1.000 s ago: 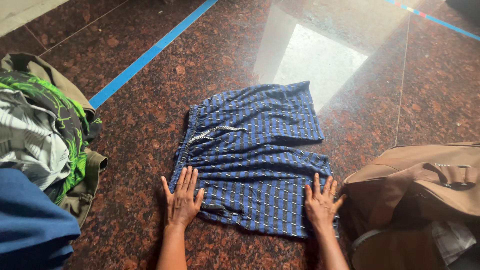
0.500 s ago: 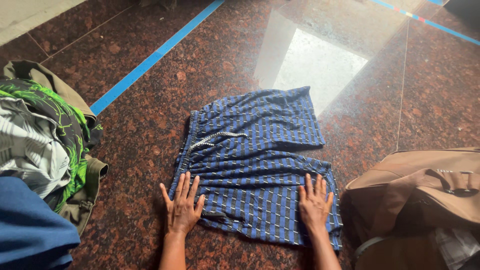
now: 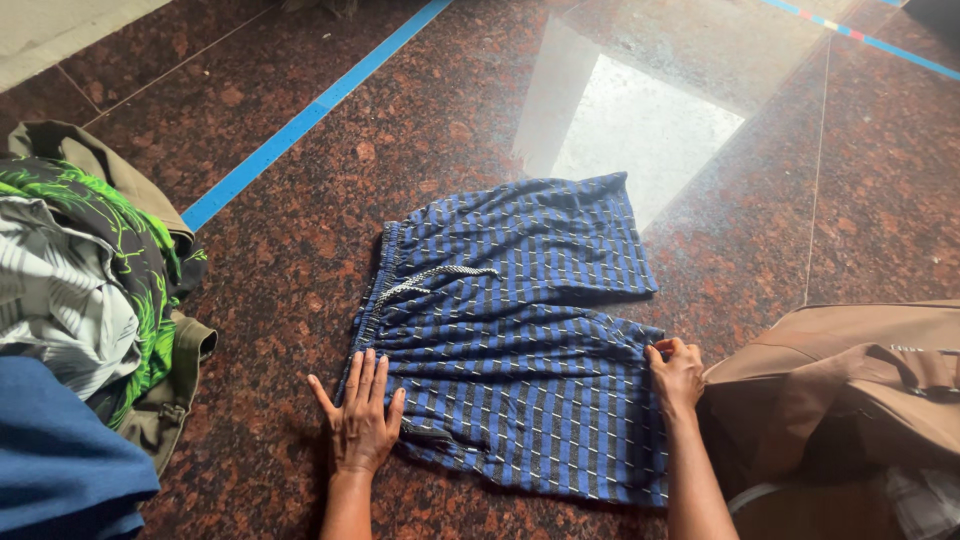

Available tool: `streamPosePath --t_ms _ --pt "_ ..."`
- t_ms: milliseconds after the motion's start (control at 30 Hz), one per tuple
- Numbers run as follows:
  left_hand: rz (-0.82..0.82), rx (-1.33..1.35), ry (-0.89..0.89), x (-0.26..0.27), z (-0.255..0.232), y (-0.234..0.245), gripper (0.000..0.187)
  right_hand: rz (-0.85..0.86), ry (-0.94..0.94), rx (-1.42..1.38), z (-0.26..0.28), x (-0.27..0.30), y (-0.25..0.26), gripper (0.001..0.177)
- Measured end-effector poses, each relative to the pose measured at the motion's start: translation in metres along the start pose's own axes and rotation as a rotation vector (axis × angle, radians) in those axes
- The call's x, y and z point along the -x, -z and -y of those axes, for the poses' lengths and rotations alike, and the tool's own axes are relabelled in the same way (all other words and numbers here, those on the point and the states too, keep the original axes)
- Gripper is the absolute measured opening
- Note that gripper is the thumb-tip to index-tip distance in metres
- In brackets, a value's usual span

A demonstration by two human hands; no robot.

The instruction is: The person picks up a pair of patterned shorts from a pile of laundry, spreads them out on the floor, and folds them into a small rectangle before placing them inside a brown bag.

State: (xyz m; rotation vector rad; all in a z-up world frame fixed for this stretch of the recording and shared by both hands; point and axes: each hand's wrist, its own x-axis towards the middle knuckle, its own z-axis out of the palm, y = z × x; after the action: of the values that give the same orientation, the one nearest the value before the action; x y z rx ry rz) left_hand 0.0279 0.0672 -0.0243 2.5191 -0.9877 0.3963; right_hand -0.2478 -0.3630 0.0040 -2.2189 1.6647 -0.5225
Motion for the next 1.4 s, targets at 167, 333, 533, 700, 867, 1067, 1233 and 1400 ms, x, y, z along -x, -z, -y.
streamPosePath --t_ms 167,333,533,700,867,1067,1233,1400 --pt "0.015 -0.029 0.005 -0.001 -0.001 -0.001 0.059 -0.194 0.054 -0.071 -0.005 -0.004 -0.008 0.022" --pt "0.005 -0.013 -0.001 -0.003 -0.001 0.002 0.06 -0.421 0.297 0.011 0.043 0.031 -0.008 0.033" --pt "0.026 0.005 -0.005 -0.005 -0.002 0.007 0.062 -0.03 0.639 0.016 0.112 0.103 -0.056 0.041" --pt "0.064 -0.009 0.008 -0.005 -0.001 0.007 0.065 0.03 0.522 0.266 0.089 0.088 -0.04 0.061" --pt "0.049 0.04 -0.013 -0.005 0.0 0.007 0.065 0.102 0.324 0.397 0.105 0.096 -0.024 0.059" --pt "0.083 0.023 -0.003 -0.004 -0.001 0.01 0.068 0.181 0.723 0.152 0.172 0.16 -0.052 0.055" --pt "0.087 0.106 -0.01 0.003 0.003 0.009 0.066 0.115 0.777 0.114 0.164 0.173 -0.047 0.061" --pt "0.167 0.143 -0.001 -0.004 -0.004 0.027 0.063 0.095 0.783 0.131 0.148 0.198 -0.029 0.061"
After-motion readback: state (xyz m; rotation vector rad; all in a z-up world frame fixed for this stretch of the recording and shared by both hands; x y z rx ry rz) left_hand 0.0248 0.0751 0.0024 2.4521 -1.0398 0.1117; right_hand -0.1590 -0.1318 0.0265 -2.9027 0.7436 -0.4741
